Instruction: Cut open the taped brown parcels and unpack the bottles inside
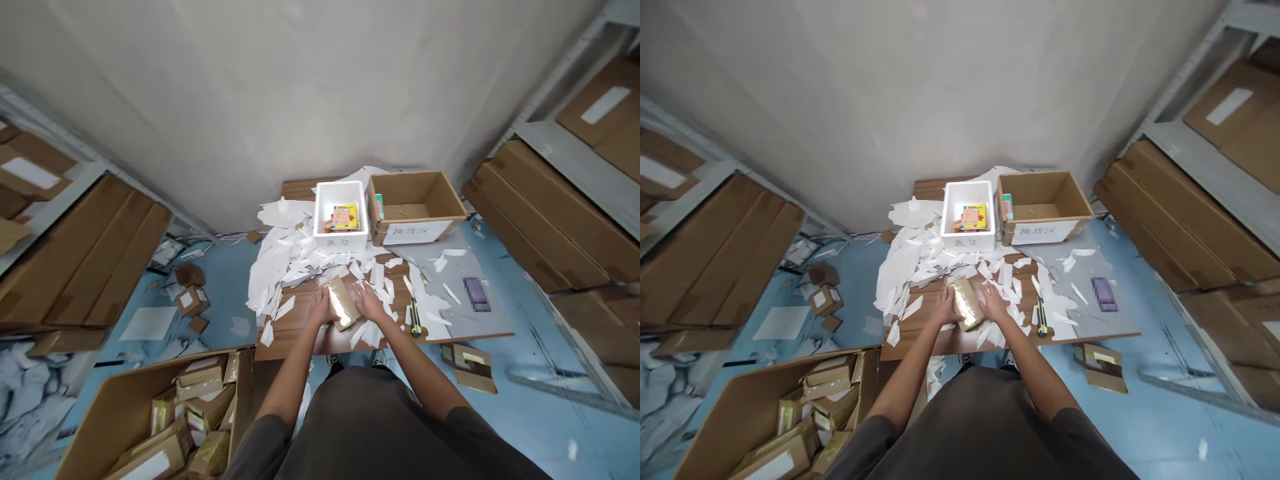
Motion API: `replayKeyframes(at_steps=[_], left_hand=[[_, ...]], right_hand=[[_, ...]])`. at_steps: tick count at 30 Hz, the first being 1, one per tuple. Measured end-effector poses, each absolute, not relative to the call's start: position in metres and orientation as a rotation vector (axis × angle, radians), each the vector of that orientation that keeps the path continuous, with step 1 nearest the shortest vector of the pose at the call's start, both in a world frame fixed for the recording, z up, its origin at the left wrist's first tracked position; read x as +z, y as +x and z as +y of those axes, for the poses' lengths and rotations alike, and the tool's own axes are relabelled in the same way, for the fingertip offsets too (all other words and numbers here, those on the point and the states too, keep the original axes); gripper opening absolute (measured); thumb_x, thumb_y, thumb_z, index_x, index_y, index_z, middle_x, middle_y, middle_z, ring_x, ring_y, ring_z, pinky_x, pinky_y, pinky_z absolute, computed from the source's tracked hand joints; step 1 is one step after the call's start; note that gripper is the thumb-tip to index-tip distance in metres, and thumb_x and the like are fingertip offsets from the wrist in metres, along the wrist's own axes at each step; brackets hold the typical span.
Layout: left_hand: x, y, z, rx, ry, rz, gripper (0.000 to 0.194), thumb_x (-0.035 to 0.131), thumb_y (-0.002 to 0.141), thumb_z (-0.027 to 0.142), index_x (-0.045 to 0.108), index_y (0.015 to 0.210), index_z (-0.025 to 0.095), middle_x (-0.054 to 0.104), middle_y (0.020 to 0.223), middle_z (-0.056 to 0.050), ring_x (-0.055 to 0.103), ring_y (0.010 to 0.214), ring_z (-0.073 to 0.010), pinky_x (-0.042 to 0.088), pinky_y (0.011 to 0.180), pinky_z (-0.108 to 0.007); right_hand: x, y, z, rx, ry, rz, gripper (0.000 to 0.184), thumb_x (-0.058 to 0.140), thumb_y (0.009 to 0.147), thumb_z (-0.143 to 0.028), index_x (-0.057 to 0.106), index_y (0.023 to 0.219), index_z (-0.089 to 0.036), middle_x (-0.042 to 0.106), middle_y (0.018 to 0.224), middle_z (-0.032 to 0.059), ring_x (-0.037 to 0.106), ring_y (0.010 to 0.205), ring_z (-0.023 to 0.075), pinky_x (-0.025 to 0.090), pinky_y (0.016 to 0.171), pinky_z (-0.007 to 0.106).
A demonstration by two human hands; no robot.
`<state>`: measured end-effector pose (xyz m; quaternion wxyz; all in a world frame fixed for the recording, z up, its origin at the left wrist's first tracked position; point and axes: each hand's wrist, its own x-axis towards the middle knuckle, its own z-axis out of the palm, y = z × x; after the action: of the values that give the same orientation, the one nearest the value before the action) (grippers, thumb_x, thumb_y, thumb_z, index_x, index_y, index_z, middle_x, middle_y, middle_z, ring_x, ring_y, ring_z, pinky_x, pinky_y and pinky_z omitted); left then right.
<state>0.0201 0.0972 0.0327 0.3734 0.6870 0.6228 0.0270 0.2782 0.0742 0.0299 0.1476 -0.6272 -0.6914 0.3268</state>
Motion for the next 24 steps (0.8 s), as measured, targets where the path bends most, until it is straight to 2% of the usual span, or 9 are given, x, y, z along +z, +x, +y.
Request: replayKeyframes(at_steps=[3, 7, 12, 16, 20, 24], left_hand=[[0.035, 0.024, 0.108, -0.118, 1.849, 1.602, 0.158, 0.103, 0.050, 0.052, 0.011, 0.172, 0.014, -0.001, 0.181, -0.034, 0.001, 0.170, -0.0486, 0.020, 0.134, -0.059], [0.030, 0.021, 0.120, -0.237, 1.956, 1.612, 0.158, 0.103, 0.053, 0.049, 0.007, 0.172, 0.009, 0.007, 0.180, -0.036, 0.003, 0.171, -0.0464, 0.023, 0.135, -0.056], [0.021, 0.007, 0.120, -0.333, 1.956, 1.629, 0.160, 0.100, 0.055, 0.056, 0.002, 0.172, 0.007, 0.005, 0.181, -0.035, 0.007, 0.171, -0.0431, 0.029, 0.134, -0.050], [0.028, 0.009, 0.115, -0.362, 1.923, 1.663, 0.159, 0.099, 0.056, 0.060, 0.003, 0.173, 0.010, 0.004, 0.181, -0.034, 0.009, 0.171, -0.0438, 0.032, 0.132, -0.053], [0.035, 0.019, 0.111, -0.307, 1.895, 1.648, 0.160, 0.103, 0.054, 0.059, 0.008, 0.173, 0.008, 0.005, 0.180, -0.036, 0.004, 0.171, -0.0455, 0.021, 0.136, -0.055], [0.029, 0.019, 0.107, -0.138, 1.769, 1.622, 0.173, 0.106, 0.047, 0.060, 0.000, 0.175, 0.010, -0.002, 0.182, -0.033, -0.002, 0.171, -0.0442, 0.017, 0.138, -0.051]], right_hand=[[0.036, 0.330, 0.050, 0.848, -1.881, -1.919, 0.076, 0.066, 0.098, -0.029, 0.043, 0.171, -0.027, 0.030, 0.181, 0.0128, 0.025, 0.167, 0.0366, 0.031, 0.132, 0.057], [0.026, 0.408, 0.009, 0.792, -2.045, -1.727, 0.074, 0.065, 0.099, -0.029, 0.045, 0.170, -0.024, 0.033, 0.179, 0.0146, 0.024, 0.167, 0.0373, 0.028, 0.133, 0.057], [-0.005, 0.466, -0.037, 0.847, -2.318, -1.459, 0.072, 0.068, 0.096, -0.027, 0.050, 0.166, -0.021, 0.042, 0.173, 0.0183, 0.037, 0.159, 0.0396, 0.034, 0.129, 0.054], [-0.030, 0.476, -0.036, 1.013, -2.489, -1.288, 0.057, 0.065, 0.101, -0.028, 0.058, 0.156, -0.016, 0.061, 0.152, 0.0242, 0.057, 0.142, 0.0379, 0.047, 0.114, 0.046], [-0.054, 0.476, -0.027, 1.133, -2.515, -1.083, 0.054, 0.066, 0.100, -0.024, 0.057, 0.149, -0.004, 0.068, 0.134, 0.0298, 0.070, 0.121, 0.0356, 0.050, 0.098, 0.041], [-0.061, 0.470, -0.013, 1.100, -2.466, -1.045, 0.050, 0.062, 0.097, -0.018, 0.055, 0.145, -0.004, 0.072, 0.122, 0.0316, 0.073, 0.107, 0.0372, 0.050, 0.090, 0.045]])
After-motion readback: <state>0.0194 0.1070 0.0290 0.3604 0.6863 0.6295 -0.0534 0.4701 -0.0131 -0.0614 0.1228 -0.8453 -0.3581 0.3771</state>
